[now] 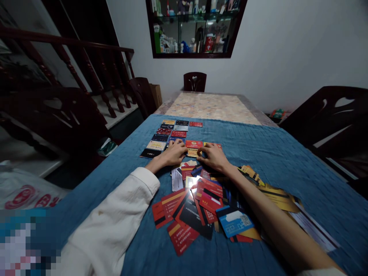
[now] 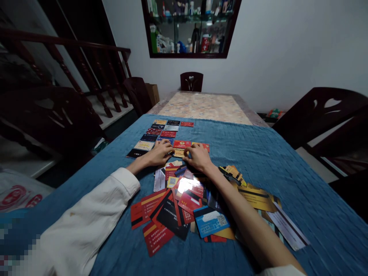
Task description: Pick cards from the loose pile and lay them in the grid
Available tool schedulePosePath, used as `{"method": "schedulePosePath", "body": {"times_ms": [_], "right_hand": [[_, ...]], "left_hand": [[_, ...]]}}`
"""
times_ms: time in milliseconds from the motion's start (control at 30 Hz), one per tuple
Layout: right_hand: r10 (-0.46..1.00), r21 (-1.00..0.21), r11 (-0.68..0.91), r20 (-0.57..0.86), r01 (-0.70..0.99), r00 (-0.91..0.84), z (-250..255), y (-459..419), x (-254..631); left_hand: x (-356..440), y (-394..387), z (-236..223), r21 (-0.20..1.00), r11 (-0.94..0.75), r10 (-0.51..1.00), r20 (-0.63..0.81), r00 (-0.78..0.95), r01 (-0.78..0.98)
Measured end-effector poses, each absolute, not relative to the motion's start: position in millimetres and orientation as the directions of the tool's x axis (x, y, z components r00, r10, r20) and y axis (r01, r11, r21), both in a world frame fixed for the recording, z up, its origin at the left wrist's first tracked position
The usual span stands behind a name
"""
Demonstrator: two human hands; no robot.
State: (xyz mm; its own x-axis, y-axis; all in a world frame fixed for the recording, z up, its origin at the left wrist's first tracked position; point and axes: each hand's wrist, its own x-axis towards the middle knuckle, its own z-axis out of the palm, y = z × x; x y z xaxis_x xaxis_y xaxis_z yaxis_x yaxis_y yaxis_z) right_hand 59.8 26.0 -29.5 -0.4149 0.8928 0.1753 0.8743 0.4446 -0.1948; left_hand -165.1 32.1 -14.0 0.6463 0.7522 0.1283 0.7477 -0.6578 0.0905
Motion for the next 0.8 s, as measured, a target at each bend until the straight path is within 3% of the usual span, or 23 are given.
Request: {"method": "schedulePosePath", "body": {"times_ms": [233,567,800], "right_hand": [[0.934,-0.153,0.348,0.141,0.925,-0.328,-18.9,16.4,55.4],[0.94,-0.083,0.34,0.034,0.937,-0.339,-7.7,9.6,56.6],[0.922,-0.13,0.385,0.007,0.913,-0.388,-8.9,9.2,58.9]], "left_hand": [[-162.3,30.0,-12.7,0.039,-0.642,0.764,0.112,0.636,0.765],[-144.6,9.0,7.2,0.038,-0.65,0.759,-0.013,0.651,0.759],[-141.6,-4.3,5.2,0.057,-0.638,0.766,-0.046,0.641,0.768]]}}
